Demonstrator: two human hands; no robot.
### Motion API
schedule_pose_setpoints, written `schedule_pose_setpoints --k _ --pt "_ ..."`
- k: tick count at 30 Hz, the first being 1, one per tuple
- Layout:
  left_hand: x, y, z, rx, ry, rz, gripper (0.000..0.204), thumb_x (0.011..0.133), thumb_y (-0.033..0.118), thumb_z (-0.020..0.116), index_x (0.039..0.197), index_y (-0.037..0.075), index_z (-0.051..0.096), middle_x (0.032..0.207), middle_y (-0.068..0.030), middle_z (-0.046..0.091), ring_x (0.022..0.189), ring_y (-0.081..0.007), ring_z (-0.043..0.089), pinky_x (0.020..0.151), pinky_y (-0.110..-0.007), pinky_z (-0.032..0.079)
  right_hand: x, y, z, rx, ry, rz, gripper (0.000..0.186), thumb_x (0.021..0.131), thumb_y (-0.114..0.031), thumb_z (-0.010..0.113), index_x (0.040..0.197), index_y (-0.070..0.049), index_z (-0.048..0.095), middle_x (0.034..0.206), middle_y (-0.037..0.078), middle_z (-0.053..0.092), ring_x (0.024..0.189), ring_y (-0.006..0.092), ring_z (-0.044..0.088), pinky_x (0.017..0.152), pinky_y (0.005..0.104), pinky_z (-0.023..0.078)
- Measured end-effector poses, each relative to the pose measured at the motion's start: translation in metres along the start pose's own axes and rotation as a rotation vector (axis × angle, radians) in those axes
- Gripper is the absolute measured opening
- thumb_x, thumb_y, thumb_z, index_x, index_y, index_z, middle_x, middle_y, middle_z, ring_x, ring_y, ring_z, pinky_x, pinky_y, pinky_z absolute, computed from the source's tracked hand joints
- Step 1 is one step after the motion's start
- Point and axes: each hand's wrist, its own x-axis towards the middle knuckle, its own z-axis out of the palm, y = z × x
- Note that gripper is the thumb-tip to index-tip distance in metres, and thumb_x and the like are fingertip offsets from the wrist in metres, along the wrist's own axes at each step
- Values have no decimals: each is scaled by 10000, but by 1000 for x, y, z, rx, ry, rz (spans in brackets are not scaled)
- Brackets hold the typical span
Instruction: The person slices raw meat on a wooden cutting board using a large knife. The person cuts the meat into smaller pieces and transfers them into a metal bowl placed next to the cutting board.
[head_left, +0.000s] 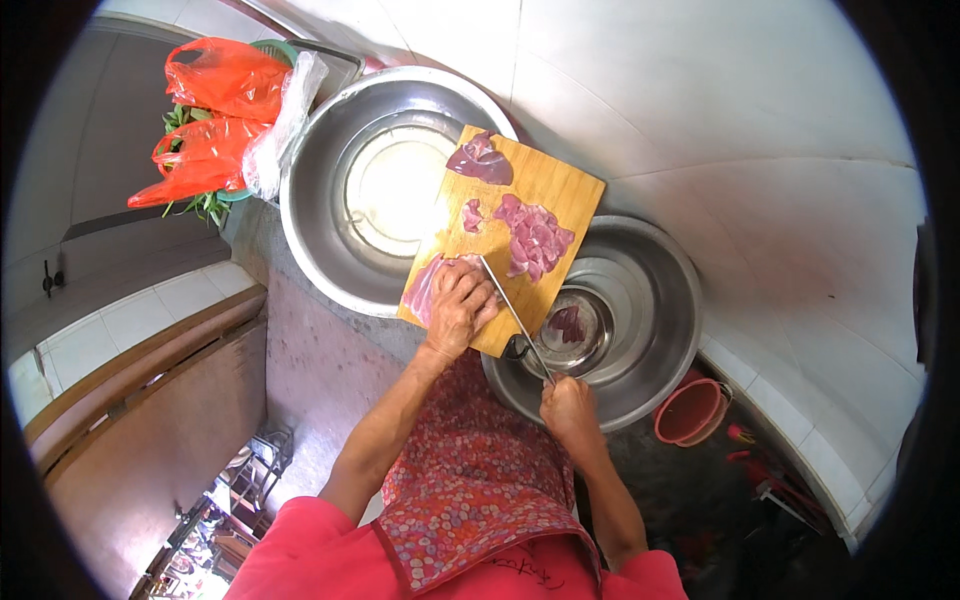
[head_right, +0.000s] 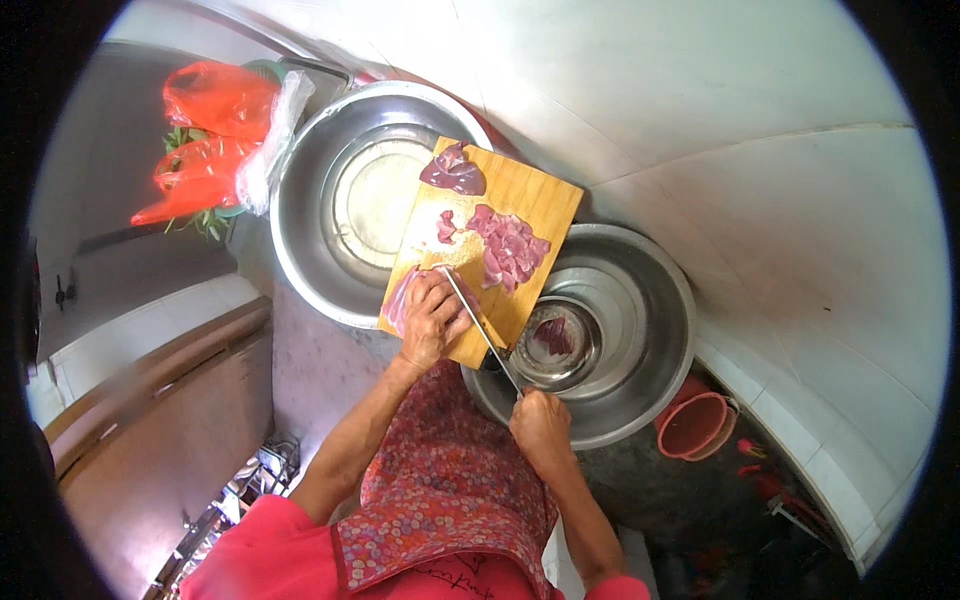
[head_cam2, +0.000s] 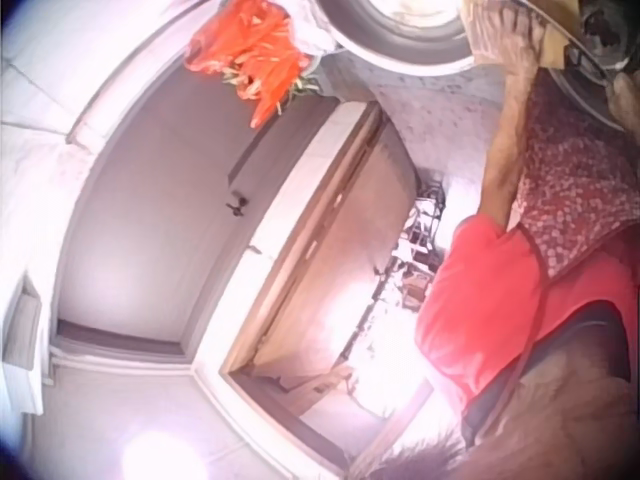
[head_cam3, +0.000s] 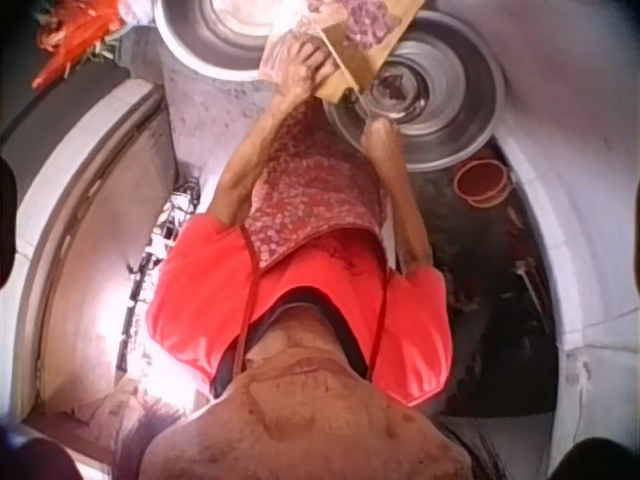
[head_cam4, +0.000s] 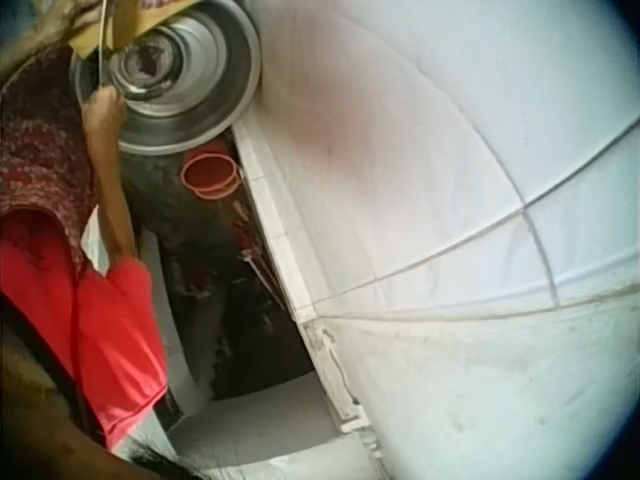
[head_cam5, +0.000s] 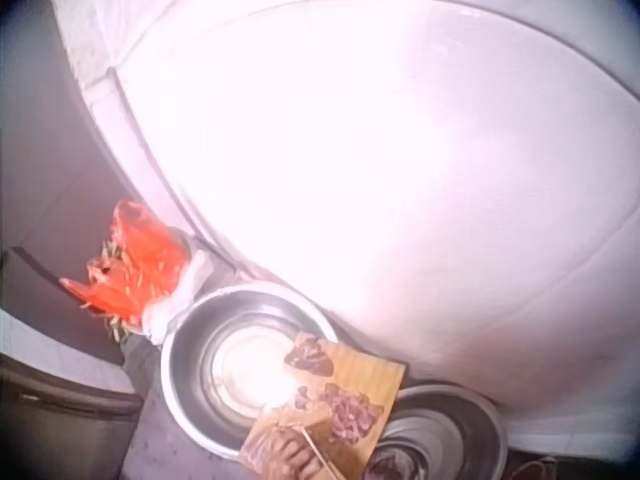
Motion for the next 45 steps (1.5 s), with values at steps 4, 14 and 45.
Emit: schedule_pose_setpoints --k 4,14,45 --pt "0 2 4 -11 17 -37 300 694 93 813 971 38 709 1036 -78 634 1097 -305 577 944 -466 430 40 -30 11 -74 -77 21 156 854 -86 607 948 17 679 959 284 691 953 460 671 846 537 531" --pt "-3 0 -3 -14 14 -74 350 742 119 811 1050 25 675 1115 -137 596 1135 -363 562 968 -493 447 19 12 2 -95 76 15 190 882 -176 613 928 -4 680 840 273 693 832 465 676 818 549 525" --pt "-4 -5 -6 -83 -54 -13 393 684 108 821 1038 21 675 1077 -125 582 1073 -356 571 964 -483 455 64 -60 8 57 -69 23 168 863 -113 620 865 27 713 928 304 686 960 466 670 837 536 532"
